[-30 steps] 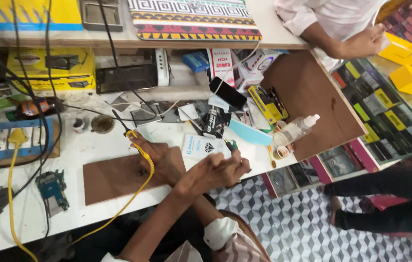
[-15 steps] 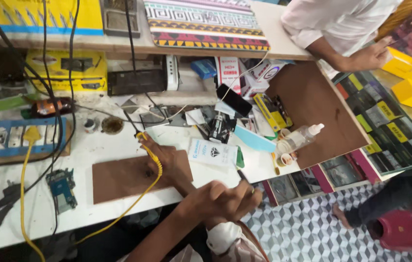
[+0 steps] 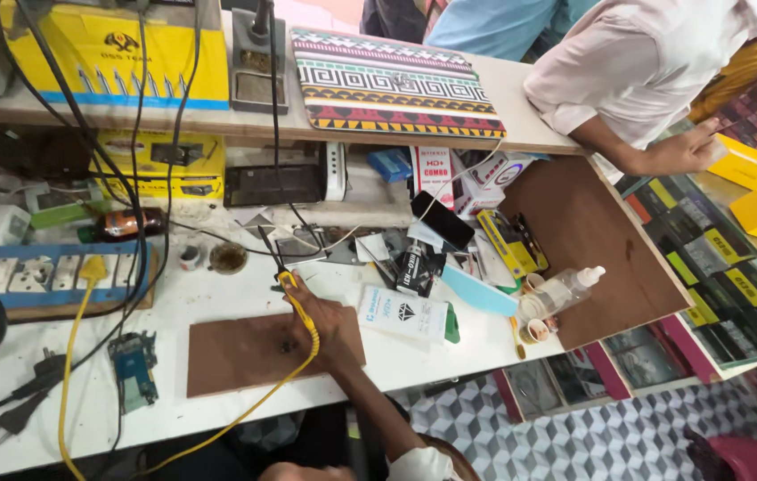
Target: The person uses a soldering iron and solder wire to attach components to a small electronic part on a wooden board. The person repeatedly applies heat and solder to the component's pins while holding it steady with the other hand.
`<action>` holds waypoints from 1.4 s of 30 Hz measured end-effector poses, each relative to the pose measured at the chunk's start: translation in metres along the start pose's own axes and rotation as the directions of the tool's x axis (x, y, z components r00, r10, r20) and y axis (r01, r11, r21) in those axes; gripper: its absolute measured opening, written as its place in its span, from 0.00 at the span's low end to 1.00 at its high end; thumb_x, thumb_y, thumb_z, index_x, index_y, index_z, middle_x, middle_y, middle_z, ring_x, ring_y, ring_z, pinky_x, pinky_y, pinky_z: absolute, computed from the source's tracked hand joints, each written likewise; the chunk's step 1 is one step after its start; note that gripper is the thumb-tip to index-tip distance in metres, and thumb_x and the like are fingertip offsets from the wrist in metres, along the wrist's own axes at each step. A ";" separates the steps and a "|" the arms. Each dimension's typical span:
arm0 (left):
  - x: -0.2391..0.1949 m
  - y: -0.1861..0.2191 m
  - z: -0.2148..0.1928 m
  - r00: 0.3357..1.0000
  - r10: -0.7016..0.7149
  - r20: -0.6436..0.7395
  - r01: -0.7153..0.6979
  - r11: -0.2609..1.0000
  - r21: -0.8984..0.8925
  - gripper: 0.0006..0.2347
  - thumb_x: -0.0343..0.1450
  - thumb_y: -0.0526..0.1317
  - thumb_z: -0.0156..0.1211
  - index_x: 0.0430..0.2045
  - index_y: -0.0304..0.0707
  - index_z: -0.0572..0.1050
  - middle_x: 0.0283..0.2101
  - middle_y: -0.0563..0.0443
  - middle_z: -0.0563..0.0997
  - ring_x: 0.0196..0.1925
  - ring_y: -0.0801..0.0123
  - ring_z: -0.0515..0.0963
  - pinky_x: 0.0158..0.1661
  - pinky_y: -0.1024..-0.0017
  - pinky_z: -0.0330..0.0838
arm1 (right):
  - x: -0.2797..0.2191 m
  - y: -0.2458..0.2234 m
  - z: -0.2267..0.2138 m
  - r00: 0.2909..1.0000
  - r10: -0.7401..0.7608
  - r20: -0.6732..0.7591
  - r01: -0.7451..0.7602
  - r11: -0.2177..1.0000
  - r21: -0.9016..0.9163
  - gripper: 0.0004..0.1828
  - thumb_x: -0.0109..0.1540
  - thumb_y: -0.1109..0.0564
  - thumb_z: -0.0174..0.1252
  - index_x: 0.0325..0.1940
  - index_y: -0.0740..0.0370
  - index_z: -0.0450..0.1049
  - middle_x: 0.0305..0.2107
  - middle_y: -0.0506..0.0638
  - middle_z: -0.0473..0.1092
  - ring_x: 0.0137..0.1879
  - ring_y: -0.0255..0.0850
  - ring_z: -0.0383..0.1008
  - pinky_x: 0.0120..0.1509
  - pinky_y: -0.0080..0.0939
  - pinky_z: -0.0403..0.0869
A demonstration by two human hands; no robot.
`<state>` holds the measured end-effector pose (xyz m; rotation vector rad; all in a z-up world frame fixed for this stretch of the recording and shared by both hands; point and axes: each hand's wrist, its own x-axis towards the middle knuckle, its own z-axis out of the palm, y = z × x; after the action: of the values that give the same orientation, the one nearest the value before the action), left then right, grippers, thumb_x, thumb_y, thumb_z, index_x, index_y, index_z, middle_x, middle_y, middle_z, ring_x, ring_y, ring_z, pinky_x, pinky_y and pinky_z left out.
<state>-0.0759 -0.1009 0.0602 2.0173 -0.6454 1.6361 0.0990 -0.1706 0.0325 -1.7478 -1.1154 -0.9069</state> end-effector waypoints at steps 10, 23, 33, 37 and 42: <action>-0.044 -0.092 0.016 0.475 -0.791 -0.386 0.678 0.609 -0.413 0.06 0.82 0.38 0.43 0.45 0.34 0.61 0.41 0.50 0.67 0.22 0.77 0.63 0.21 0.81 0.61 | -0.003 -0.003 -0.006 0.987 0.074 0.143 -0.090 0.990 0.108 0.31 0.57 0.74 0.57 0.65 0.65 0.68 0.65 0.62 0.68 0.49 0.49 0.83 0.50 0.40 0.80; -0.044 -0.147 0.060 0.543 -0.783 -0.302 0.706 0.621 -0.340 0.12 0.83 0.46 0.42 0.44 0.32 0.61 0.35 0.50 0.68 0.25 0.75 0.66 0.27 0.77 0.62 | 0.016 -0.018 -0.021 0.976 0.178 0.121 -0.173 0.984 -0.053 0.27 0.59 0.71 0.61 0.63 0.60 0.71 0.59 0.55 0.74 0.45 0.49 0.83 0.44 0.41 0.80; -0.041 -0.134 0.048 0.711 -0.649 -0.271 0.696 0.705 0.136 0.11 0.80 0.42 0.43 0.35 0.32 0.70 0.39 0.44 0.72 0.39 0.56 0.68 0.45 0.60 0.59 | 0.022 -0.013 -0.029 0.951 0.159 0.267 -0.144 0.987 -0.077 0.33 0.55 0.67 0.61 0.65 0.57 0.69 0.63 0.55 0.71 0.41 0.50 0.81 0.42 0.43 0.79; -0.024 -0.134 0.048 0.753 -0.611 -0.245 0.648 0.753 0.115 0.10 0.80 0.41 0.44 0.35 0.34 0.71 0.43 0.43 0.71 0.50 0.53 0.64 0.57 0.54 0.52 | 0.024 -0.011 -0.027 0.935 0.203 0.290 -0.196 0.979 -0.054 0.35 0.54 0.67 0.61 0.67 0.59 0.68 0.63 0.56 0.71 0.38 0.51 0.80 0.41 0.44 0.77; -0.047 -0.137 0.035 0.813 -0.561 -0.156 0.582 0.791 0.189 0.10 0.81 0.41 0.43 0.37 0.33 0.70 0.43 0.41 0.72 0.51 0.51 0.66 0.57 0.52 0.53 | 0.003 -0.001 -0.027 0.930 0.191 0.315 -0.218 0.975 0.051 0.36 0.59 0.61 0.58 0.73 0.59 0.63 0.60 0.53 0.73 0.41 0.48 0.81 0.45 0.44 0.78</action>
<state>0.0266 -0.0118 -0.0009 2.0023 0.2060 1.4503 0.0953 -0.1939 0.0455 -1.9362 -1.1222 -0.4613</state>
